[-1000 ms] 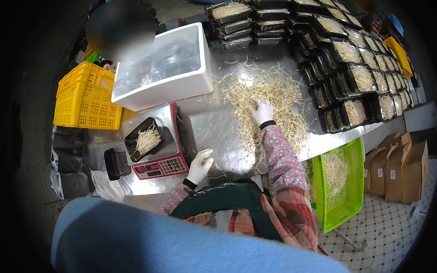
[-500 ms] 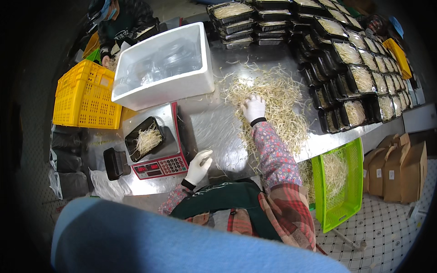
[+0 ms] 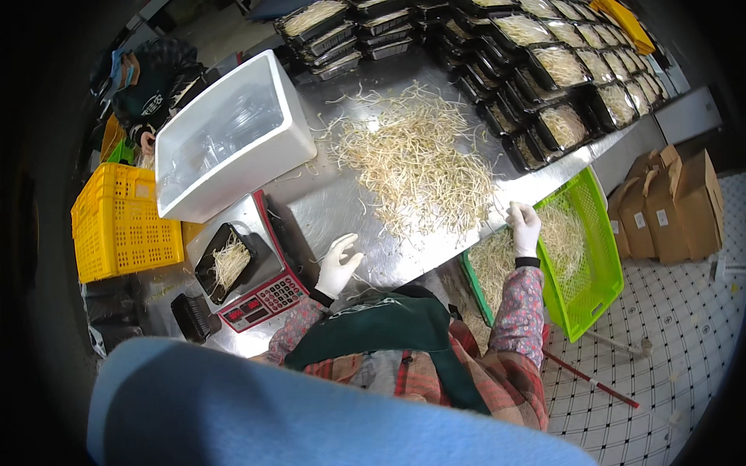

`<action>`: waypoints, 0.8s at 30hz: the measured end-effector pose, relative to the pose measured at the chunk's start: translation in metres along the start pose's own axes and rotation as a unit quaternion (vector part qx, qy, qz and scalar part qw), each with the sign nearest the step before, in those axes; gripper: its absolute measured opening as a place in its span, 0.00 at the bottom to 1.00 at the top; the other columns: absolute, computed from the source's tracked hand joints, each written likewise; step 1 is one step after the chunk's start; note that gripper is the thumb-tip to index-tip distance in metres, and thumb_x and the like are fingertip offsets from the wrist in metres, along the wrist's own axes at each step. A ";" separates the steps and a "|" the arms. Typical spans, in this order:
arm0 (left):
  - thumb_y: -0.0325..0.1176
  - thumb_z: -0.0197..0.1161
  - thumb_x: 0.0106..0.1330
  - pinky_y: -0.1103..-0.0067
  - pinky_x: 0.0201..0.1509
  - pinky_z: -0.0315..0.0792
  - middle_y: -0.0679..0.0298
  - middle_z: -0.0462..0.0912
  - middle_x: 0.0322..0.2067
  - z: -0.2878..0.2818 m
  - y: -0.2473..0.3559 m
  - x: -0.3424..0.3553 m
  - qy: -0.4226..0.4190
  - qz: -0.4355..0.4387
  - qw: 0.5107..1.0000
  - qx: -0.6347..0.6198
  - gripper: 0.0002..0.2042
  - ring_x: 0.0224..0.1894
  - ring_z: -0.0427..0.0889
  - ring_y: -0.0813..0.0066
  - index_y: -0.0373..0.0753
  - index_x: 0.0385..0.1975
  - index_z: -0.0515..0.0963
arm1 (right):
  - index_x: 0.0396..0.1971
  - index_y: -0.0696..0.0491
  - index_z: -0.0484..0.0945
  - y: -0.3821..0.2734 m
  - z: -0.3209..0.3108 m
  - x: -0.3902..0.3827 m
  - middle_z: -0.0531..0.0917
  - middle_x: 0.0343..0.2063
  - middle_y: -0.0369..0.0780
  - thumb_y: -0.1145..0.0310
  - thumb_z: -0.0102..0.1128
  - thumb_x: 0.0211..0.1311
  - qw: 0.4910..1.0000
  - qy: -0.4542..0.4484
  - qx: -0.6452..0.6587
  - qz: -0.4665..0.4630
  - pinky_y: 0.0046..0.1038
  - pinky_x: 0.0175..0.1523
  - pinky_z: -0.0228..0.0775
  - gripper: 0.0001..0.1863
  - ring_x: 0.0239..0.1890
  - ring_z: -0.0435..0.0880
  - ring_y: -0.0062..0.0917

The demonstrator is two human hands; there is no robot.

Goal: The person portions bean sprouts by hand into black plastic trays placed on a digital scale. They repeatedly scoop sprouts from a large pile on the table, adjust the amount to reach a target weight, and then move the filled tray aside. The person also transfers remaining sprouts into a green basket.

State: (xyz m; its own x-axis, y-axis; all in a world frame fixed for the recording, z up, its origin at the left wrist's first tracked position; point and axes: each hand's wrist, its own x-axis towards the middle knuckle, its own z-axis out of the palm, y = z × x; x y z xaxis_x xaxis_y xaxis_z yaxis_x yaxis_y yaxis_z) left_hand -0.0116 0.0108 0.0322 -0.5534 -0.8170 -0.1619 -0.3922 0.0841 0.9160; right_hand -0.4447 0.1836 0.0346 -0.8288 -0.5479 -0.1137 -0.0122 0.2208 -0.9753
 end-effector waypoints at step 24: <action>0.35 0.73 0.48 0.62 0.64 0.67 0.51 0.62 0.65 0.096 0.026 0.177 0.078 0.101 0.954 0.271 0.28 0.65 0.65 0.49 0.37 0.51 0.72 | 0.61 0.50 0.73 0.049 0.083 0.001 0.69 0.61 0.52 0.68 0.72 0.49 0.937 -0.047 -0.319 -0.133 0.34 0.64 0.65 0.35 0.61 0.70 0.42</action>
State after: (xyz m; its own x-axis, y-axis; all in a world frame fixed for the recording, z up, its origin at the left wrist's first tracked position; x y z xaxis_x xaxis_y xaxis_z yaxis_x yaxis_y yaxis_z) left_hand -0.1904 -0.0767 -0.0083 -0.5574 -0.8250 0.0929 -0.6357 0.4961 0.5914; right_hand -0.3996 0.1270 -0.0290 -0.6964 -0.7141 0.0713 -0.5681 0.4878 -0.6628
